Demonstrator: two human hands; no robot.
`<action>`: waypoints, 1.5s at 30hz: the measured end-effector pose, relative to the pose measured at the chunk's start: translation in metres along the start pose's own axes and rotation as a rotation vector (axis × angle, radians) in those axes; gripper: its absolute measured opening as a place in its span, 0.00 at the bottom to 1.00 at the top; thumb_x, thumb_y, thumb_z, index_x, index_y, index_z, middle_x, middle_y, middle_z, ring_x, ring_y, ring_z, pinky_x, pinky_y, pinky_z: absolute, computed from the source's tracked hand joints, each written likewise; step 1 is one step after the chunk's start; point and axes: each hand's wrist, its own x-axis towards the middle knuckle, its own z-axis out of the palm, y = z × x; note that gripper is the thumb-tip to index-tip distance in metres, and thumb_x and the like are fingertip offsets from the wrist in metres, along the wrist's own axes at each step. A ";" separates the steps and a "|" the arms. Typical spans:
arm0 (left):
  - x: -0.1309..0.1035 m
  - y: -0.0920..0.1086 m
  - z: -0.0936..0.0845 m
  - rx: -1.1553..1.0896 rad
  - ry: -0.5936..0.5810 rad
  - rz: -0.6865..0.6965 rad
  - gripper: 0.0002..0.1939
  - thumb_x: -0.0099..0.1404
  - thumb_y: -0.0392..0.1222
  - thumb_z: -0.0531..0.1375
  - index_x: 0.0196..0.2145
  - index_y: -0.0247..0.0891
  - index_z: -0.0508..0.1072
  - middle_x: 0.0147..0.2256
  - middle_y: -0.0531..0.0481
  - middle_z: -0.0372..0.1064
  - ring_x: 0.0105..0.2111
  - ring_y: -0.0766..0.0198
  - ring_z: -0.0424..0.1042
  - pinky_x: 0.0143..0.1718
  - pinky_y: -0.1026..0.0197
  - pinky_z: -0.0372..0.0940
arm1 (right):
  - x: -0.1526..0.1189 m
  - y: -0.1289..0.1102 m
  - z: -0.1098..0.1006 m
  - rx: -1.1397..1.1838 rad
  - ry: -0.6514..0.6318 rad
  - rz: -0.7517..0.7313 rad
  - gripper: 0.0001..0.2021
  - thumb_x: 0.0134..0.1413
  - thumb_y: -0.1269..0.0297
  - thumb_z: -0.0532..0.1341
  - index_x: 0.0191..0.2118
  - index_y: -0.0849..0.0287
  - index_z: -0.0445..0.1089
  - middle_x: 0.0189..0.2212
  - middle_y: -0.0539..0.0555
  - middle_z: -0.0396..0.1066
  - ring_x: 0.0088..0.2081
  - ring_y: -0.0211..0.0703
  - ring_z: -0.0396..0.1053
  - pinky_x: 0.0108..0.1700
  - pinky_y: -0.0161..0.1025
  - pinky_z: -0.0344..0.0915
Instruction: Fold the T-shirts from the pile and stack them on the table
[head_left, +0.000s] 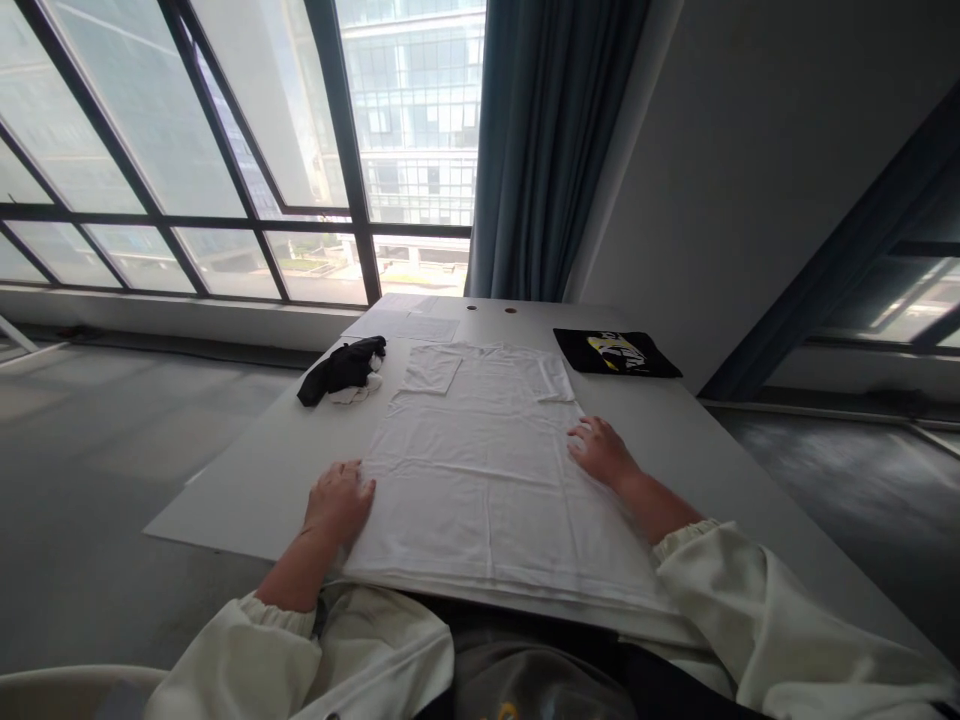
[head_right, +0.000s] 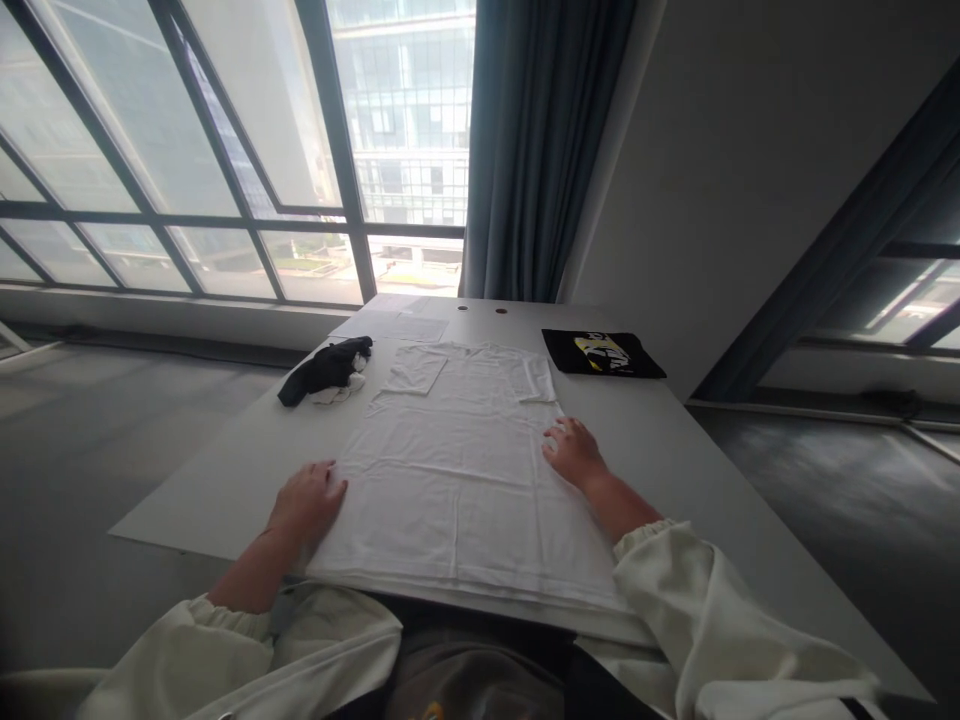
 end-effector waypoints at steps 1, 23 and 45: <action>-0.001 0.002 -0.002 0.009 -0.027 -0.048 0.25 0.71 0.54 0.56 0.58 0.37 0.74 0.54 0.35 0.75 0.53 0.45 0.75 0.53 0.50 0.68 | 0.012 -0.014 -0.003 0.019 -0.035 -0.042 0.20 0.64 0.58 0.60 0.56 0.58 0.80 0.64 0.64 0.68 0.67 0.58 0.61 0.70 0.49 0.55; -0.009 -0.011 -0.026 -0.253 -0.359 -0.109 0.09 0.71 0.49 0.56 0.38 0.46 0.74 0.41 0.46 0.81 0.41 0.55 0.78 0.38 0.59 0.62 | 0.227 -0.296 0.021 0.163 -0.281 -0.400 0.20 0.67 0.59 0.59 0.60 0.55 0.77 0.58 0.60 0.73 0.61 0.51 0.67 0.64 0.40 0.61; -0.025 0.030 -0.092 -0.313 -0.499 0.110 0.10 0.70 0.48 0.56 0.34 0.45 0.60 0.32 0.53 0.73 0.34 0.58 0.72 0.34 0.59 0.53 | 0.326 -0.369 0.052 0.200 -0.313 -0.145 0.25 0.63 0.68 0.58 0.65 0.57 0.70 0.61 0.71 0.67 0.55 0.60 0.74 0.53 0.49 0.71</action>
